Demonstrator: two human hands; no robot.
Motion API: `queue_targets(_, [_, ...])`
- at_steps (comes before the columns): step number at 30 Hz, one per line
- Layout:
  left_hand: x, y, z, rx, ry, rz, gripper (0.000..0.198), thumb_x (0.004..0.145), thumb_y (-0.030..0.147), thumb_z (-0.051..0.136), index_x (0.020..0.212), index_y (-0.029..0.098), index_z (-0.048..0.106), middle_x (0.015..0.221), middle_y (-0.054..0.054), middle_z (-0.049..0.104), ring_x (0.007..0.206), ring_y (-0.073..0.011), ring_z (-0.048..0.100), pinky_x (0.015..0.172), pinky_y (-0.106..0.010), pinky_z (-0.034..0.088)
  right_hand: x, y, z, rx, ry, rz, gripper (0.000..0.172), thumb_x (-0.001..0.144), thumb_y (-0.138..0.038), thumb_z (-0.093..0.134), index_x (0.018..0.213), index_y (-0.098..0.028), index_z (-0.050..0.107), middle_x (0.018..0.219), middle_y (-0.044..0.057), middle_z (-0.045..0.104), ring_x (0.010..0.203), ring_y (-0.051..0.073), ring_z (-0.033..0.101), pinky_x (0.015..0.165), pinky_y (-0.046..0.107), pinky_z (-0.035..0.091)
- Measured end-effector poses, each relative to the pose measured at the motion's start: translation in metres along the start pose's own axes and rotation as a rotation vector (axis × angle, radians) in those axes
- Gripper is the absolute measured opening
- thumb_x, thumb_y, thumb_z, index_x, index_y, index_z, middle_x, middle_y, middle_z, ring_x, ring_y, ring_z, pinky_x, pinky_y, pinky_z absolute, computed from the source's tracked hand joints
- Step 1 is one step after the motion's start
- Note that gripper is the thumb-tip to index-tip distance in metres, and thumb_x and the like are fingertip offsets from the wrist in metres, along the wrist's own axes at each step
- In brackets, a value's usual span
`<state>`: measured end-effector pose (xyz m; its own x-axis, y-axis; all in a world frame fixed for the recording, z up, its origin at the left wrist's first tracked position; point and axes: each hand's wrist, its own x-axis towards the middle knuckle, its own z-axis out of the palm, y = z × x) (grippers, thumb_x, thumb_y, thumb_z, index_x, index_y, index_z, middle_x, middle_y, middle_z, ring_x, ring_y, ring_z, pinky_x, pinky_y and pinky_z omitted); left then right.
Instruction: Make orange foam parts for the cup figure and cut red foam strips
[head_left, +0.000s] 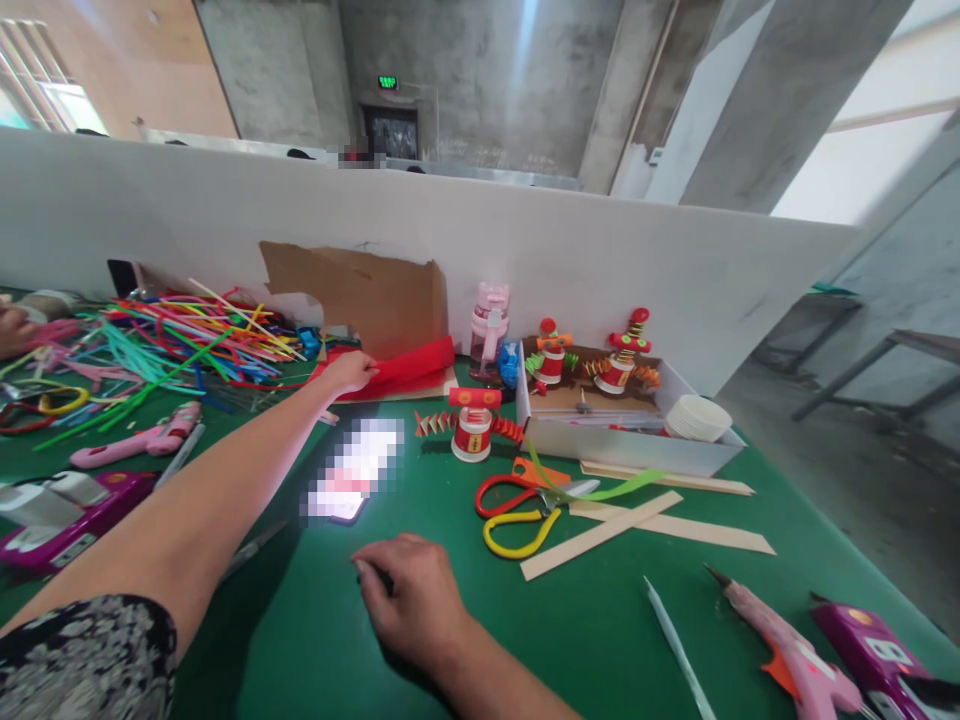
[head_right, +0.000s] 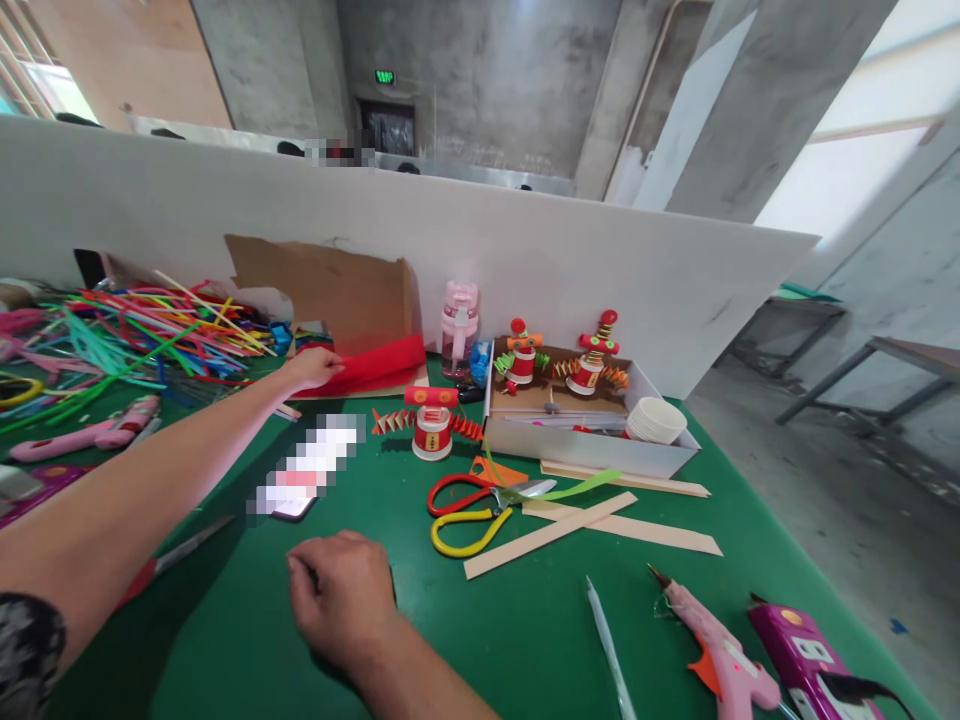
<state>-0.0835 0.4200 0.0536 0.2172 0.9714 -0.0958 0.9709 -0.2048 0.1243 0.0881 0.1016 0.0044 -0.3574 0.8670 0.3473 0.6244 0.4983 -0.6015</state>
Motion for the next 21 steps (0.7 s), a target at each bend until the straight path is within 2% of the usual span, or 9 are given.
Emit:
queue_targets(11, [-0.001,-0.001,0.001,-0.009,-0.085,0.0,0.037,0.093,0.039,0.062,0.123,0.017,0.059,0.125,-0.009,0.061,0.107,-0.0245,0.063,0.089,-0.044,0.056,0.001,-0.002,-0.002,-0.008,0.0,-0.002,0.021,0.097,-0.027,0.05,0.092,-0.025,0.07,0.082,0.001,0.078,0.074,0.016,0.07,0.071,0.024,0.049])
queue_targets(21, [-0.012,0.015,0.008,0.074,-0.084,0.016,0.038,0.093,0.039,0.062,0.124,0.017,0.059,0.125,-0.009,0.061,0.108,-0.0246,0.062,0.09,-0.045,0.055,0.001,-0.001,0.003,-0.037,-0.025,-0.007,0.017,0.096,-0.028,0.054,0.09,-0.026,0.07,0.084,-0.001,0.078,0.076,0.015,0.071,0.072,0.023,0.05])
